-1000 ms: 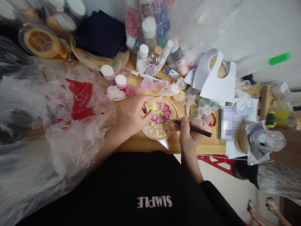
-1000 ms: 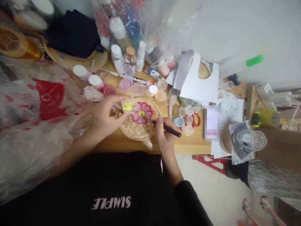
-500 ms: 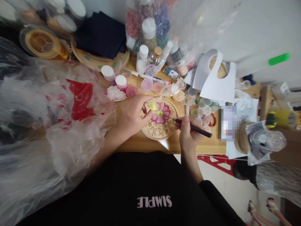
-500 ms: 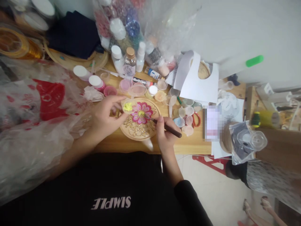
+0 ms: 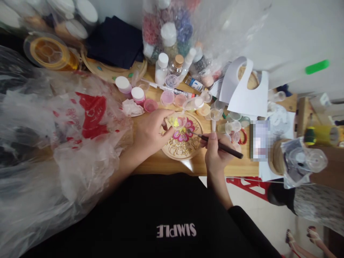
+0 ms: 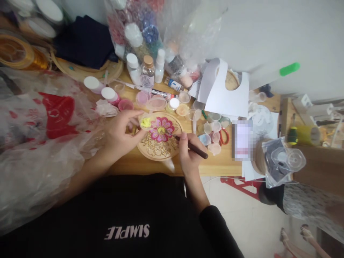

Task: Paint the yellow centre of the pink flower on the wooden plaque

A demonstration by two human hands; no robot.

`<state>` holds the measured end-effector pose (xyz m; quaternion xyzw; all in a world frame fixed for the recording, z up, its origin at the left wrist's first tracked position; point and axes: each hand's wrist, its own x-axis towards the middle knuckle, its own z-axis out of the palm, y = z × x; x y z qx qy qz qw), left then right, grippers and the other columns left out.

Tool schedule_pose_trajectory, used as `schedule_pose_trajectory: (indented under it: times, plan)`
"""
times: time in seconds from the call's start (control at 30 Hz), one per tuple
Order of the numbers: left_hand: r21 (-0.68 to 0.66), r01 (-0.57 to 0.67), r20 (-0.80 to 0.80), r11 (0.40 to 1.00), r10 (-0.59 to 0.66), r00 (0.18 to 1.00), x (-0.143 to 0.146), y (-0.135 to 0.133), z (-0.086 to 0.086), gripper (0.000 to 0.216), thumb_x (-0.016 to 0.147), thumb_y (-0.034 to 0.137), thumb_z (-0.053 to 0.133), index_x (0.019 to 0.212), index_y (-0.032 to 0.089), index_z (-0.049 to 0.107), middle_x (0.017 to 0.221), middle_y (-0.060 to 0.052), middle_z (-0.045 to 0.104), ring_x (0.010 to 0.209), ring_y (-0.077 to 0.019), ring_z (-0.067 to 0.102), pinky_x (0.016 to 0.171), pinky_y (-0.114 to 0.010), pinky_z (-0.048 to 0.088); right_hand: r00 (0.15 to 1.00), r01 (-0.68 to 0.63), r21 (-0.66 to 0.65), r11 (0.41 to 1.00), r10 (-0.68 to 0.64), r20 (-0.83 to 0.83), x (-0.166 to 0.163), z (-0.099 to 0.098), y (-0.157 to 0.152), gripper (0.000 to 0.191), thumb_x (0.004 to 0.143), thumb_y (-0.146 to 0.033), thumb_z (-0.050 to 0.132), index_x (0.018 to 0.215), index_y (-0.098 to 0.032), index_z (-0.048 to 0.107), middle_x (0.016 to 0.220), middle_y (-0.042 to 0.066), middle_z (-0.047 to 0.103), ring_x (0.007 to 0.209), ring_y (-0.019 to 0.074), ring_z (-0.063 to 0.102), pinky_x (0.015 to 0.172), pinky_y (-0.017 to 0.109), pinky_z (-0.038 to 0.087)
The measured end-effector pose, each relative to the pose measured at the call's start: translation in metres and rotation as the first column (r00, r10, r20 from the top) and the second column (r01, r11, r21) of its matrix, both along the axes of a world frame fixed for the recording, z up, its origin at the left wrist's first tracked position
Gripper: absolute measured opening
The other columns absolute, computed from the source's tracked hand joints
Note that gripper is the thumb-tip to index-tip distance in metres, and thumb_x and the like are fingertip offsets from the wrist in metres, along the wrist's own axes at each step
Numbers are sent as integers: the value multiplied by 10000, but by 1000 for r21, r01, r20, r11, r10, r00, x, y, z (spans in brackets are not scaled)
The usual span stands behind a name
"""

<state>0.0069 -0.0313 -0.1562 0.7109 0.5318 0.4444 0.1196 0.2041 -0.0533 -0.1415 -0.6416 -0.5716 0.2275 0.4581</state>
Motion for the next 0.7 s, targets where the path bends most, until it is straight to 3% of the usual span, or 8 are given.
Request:
schedule_pose_trajectory:
  times: [0.4, 0.7]
  plan:
    - [21, 18, 27, 1000, -18, 999, 0, 0, -1, 382, 773, 79, 666, 1122, 181, 549, 943, 7, 703, 629, -64, 619, 644, -192, 512, 998, -67, -9, 998, 67, -1, 3, -2, -2, 222, 908, -293, 582, 749, -212, 714, 609, -27, 677, 545, 102, 636, 521, 244, 472]
    - [1, 13, 23, 1000, -13, 1000, 1, -1, -2, 383, 776, 87, 670, 1127, 186, 552, 935, 12, 700, 638, -69, 622, 644, -192, 511, 996, -93, -49, 994, 92, -21, 3, -1, -5, 259, 919, -346, 569, 756, -201, 709, 601, -20, 684, 542, 114, 635, 520, 260, 475]
